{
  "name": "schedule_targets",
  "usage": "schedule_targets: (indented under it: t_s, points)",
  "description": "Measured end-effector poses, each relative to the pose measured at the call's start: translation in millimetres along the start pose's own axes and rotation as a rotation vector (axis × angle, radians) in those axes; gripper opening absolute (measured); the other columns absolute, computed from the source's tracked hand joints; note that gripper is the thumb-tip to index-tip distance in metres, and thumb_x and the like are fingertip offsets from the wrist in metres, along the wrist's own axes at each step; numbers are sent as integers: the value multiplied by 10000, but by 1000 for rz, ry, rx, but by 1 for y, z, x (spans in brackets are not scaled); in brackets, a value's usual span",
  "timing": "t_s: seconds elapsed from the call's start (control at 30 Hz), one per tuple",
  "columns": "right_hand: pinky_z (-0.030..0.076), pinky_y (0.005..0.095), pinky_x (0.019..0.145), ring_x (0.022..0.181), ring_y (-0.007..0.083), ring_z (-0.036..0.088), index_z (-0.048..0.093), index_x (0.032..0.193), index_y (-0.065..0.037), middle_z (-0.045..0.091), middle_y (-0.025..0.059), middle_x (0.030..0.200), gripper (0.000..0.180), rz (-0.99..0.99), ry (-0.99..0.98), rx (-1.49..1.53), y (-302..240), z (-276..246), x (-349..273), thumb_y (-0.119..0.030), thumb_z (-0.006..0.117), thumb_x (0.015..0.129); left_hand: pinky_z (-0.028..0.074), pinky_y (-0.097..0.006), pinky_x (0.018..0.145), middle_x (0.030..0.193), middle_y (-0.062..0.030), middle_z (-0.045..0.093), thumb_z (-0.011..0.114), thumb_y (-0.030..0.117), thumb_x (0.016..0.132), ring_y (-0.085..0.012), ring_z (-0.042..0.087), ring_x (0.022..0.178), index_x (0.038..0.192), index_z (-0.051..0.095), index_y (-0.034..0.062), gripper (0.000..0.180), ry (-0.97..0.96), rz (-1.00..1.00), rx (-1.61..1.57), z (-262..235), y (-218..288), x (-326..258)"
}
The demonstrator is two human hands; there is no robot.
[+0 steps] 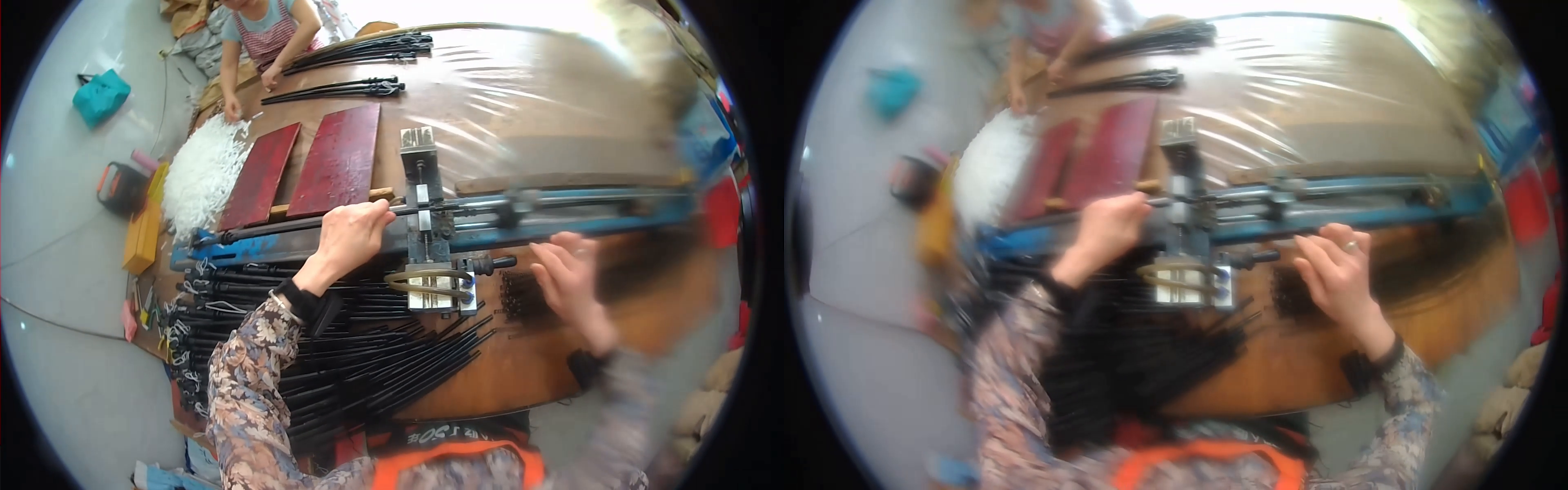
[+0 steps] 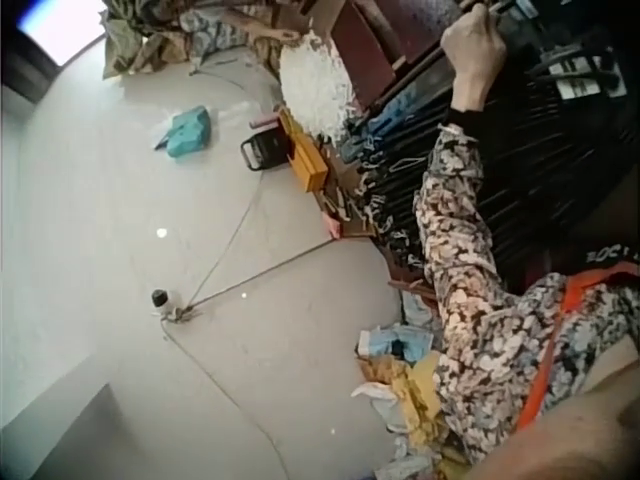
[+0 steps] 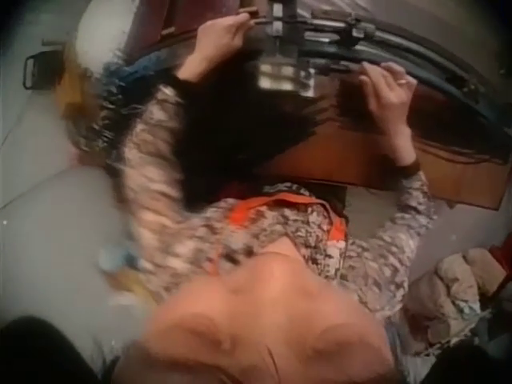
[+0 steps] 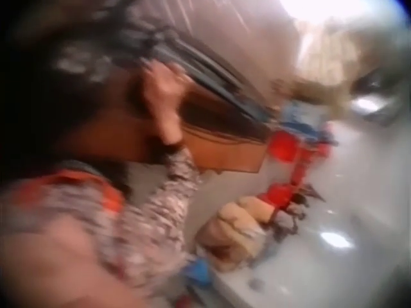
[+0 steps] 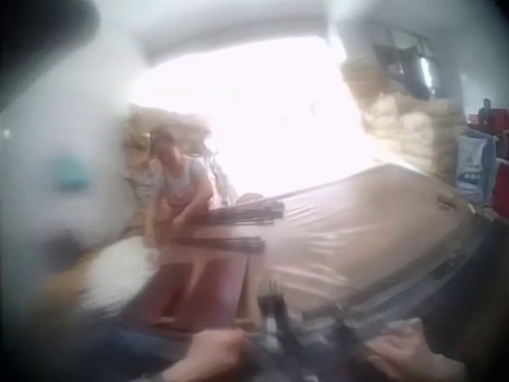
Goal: Manually picking up thin metal rods and placing them into a specialized alignment jig or machine on a workbench.
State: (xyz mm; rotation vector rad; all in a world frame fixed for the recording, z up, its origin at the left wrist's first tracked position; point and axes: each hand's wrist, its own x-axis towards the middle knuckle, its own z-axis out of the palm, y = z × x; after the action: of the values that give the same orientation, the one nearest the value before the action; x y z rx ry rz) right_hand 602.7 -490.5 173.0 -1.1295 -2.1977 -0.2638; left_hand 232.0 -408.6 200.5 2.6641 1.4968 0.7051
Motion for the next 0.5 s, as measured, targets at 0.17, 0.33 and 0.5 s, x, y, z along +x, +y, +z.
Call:
schedule_targets:
  t_s: [0.17, 0.33, 0.5]
  points:
    - [404, 405, 855, 979, 275, 613, 697, 1140, -36, 699, 78, 1008, 279, 5, -62, 187, -20, 16, 5, -154, 716, 888, 491, -463, 589, 724, -127, 631, 610, 263, 980, -360, 656, 712, 810, 557, 76, 258, 13, 10, -16, 0, 2, -7]
    - [462, 418, 767, 885, 312, 598, 667, 1057, -6, 643, 129, 910, 223, 93, -157, 520, -18, 36, 6, -9, 714, 839, 480, -429, 599, 714, -95, 632, 643, 221, 941, -316, 653, 694, 788, 558, 93, 216, 76, 58, 75, 9, -7, -11]
    - [509, 419, 783, 886, 360, 634, 680, 1089, -25, 680, 162, 969, 283, 127, -176, 473, -4, 23, 18, -18, 745, 814, 496, -420, 636, 785, -88, 619, 627, 207, 961, -280, 646, 733, 895, 568, 80, 155, 183, 268, 167, 11, -1, 3]
